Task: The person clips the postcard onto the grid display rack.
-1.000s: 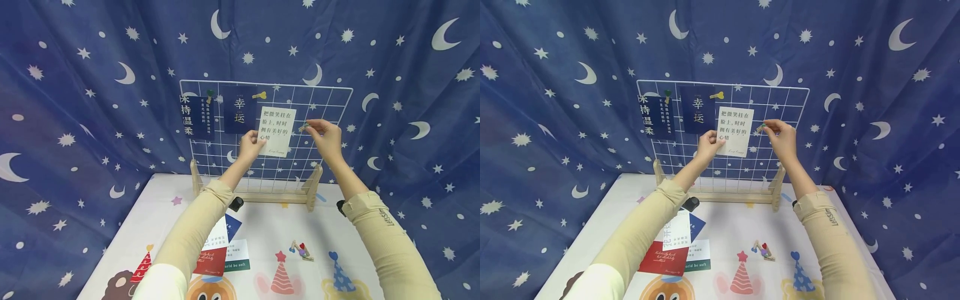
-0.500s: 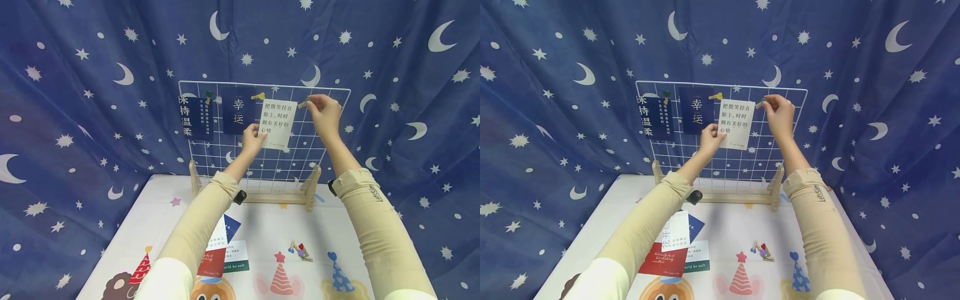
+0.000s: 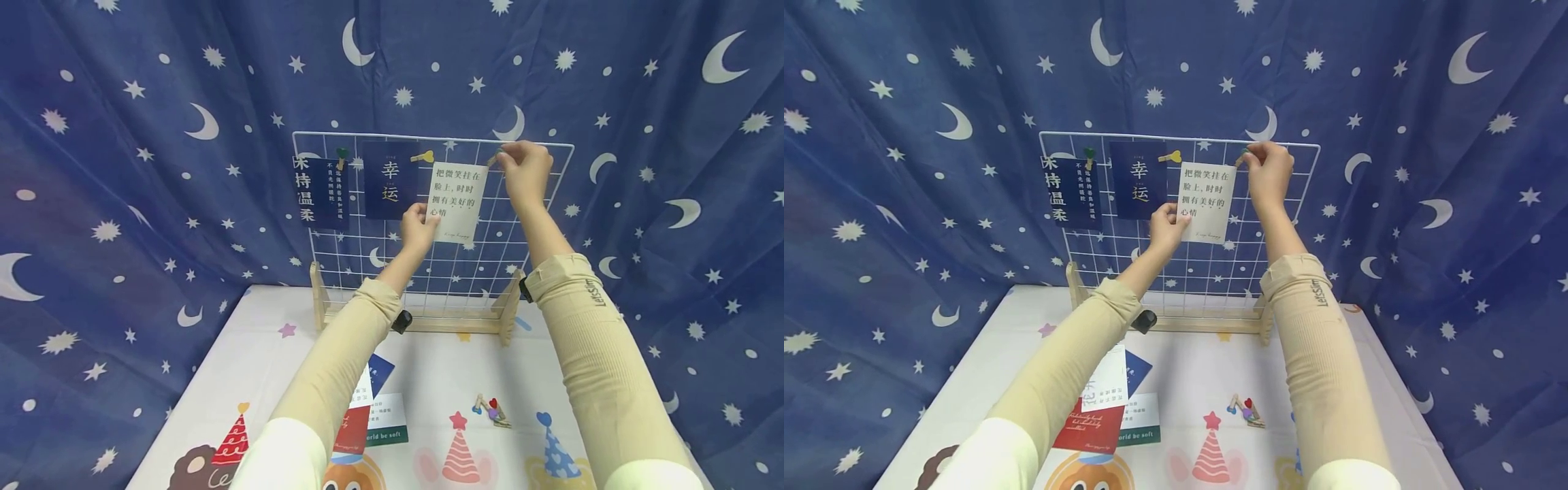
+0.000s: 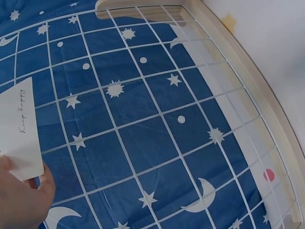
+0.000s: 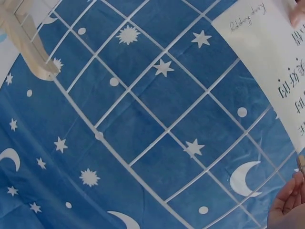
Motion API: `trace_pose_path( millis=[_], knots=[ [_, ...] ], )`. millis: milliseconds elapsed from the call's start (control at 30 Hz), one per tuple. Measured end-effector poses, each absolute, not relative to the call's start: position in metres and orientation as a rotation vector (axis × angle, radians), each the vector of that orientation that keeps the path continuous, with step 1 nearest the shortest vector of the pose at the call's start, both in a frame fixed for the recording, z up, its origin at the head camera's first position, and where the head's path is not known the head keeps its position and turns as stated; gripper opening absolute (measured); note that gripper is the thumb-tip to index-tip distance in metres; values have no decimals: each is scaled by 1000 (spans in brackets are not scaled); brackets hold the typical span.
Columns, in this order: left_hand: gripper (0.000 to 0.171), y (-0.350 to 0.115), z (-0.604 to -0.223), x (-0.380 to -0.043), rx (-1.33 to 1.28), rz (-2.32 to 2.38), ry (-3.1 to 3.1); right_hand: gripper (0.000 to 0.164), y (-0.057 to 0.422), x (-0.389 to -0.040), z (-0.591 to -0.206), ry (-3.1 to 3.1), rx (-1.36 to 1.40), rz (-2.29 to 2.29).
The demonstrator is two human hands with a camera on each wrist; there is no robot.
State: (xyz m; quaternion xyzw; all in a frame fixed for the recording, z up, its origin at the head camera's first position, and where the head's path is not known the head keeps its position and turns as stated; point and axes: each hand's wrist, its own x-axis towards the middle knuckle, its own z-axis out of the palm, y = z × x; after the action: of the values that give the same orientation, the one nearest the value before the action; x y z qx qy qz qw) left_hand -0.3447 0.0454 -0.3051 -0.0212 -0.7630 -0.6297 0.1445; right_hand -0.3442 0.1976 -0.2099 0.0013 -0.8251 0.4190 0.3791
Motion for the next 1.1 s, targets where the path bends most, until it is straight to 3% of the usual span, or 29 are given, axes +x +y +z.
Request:
trace_pose_path(
  millis=[500, 1100],
  knots=[
    [24, 56, -305, -340, 180, -1819, -2080, 23, 196, -347, -206, -2269, 19, 1171],
    [27, 57, -317, -332, 286, -1800, -2045, 28, 190, -346, -203, -2349, 54, 1136]
  ],
)
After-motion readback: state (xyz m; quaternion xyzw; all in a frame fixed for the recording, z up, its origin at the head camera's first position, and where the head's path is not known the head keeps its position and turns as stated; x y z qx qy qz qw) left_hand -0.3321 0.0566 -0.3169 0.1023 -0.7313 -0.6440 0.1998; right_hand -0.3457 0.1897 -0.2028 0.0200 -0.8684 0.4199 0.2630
